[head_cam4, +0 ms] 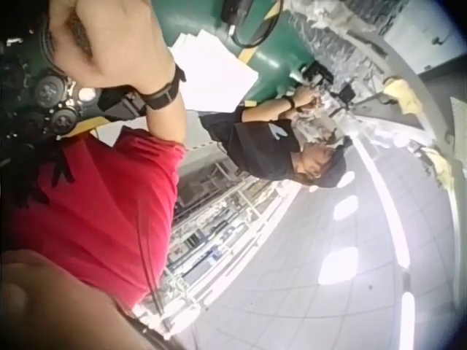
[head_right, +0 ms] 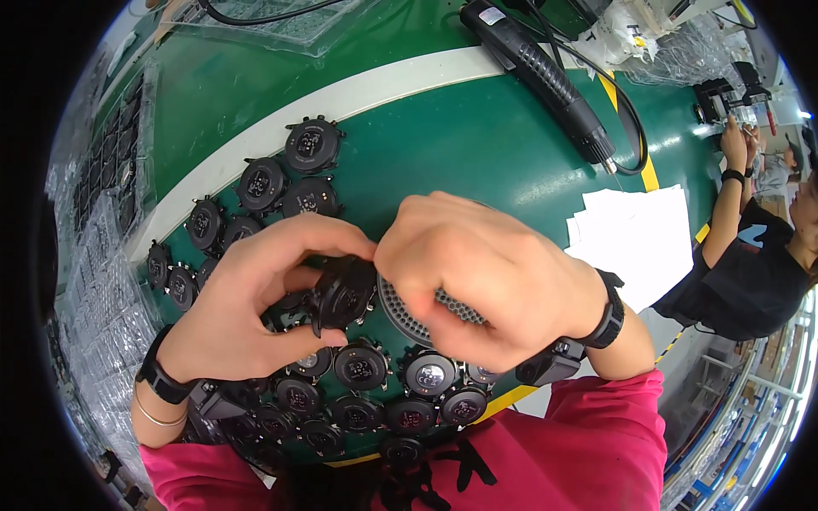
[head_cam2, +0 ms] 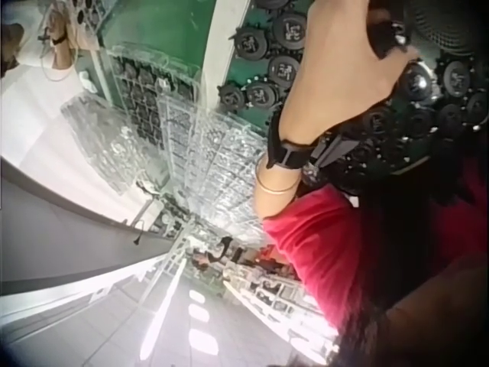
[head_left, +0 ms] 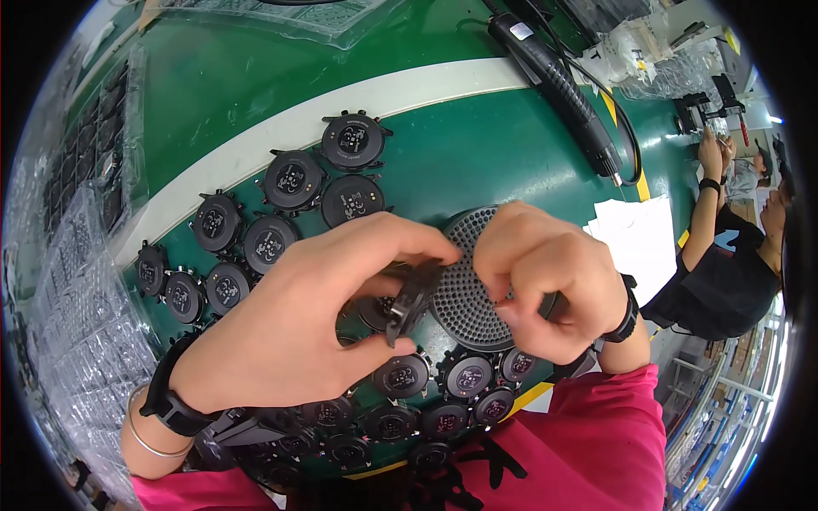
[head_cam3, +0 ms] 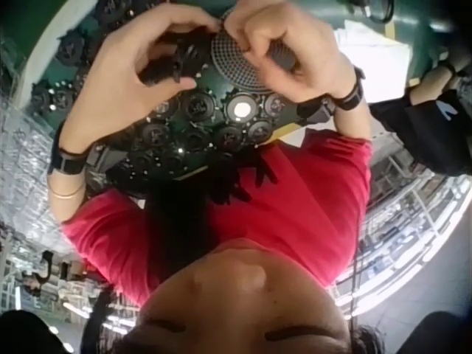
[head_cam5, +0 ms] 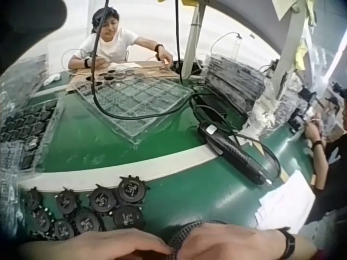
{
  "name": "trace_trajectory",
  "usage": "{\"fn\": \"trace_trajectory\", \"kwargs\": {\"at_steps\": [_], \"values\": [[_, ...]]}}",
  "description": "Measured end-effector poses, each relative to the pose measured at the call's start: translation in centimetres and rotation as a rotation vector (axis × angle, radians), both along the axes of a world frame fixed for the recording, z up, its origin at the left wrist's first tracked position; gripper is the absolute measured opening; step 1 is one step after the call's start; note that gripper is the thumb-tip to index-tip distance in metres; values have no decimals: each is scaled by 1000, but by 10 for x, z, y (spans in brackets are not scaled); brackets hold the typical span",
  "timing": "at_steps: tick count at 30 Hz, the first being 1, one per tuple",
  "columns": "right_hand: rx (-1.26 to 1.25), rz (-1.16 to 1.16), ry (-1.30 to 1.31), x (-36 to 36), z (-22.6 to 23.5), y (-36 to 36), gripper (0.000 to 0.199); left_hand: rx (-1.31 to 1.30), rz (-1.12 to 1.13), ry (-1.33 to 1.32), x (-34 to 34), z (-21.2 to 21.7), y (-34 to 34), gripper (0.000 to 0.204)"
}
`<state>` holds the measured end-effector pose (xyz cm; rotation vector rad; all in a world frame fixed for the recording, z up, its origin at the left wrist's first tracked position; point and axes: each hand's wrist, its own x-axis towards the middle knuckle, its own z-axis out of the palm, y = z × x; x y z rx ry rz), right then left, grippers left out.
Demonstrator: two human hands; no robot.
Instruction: The person picks up a watch case, removes a small component from it by hand, and places the component onto a circular tray. They repeat this process with several watches before moving a plastic tray of cases aside.
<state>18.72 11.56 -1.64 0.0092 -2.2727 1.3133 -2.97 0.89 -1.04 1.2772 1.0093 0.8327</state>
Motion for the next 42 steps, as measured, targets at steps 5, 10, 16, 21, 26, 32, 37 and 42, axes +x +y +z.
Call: {"fn": "trace_trajectory", "kwargs": {"at_steps": [5,10,16,21,26,32,37,42], "values": [[163,-26,-137,0,-3,6,23,221,-117,414,-1,5,1,60],[259,-17,-205,-1,-6,7,25,376,-97,605,-5,-1,0,60],[282,-57,-248,-4,-6,5,24,382,-100,765,-11,12,-3,56],[352,-50,-252,-5,-6,9,24,437,176,924,-9,-1,1,50],[360,-56,-228,-6,-6,7,24,604,263,1104,-9,-9,3,50],[359,-100,-151,-6,-8,6,24,651,277,1081,-10,-11,4,58],[284,-213,41,-13,-13,-5,31,759,328,770,1,-8,-1,64],[259,-280,83,-10,-14,-12,37,737,278,527,4,-5,-2,66]]}}
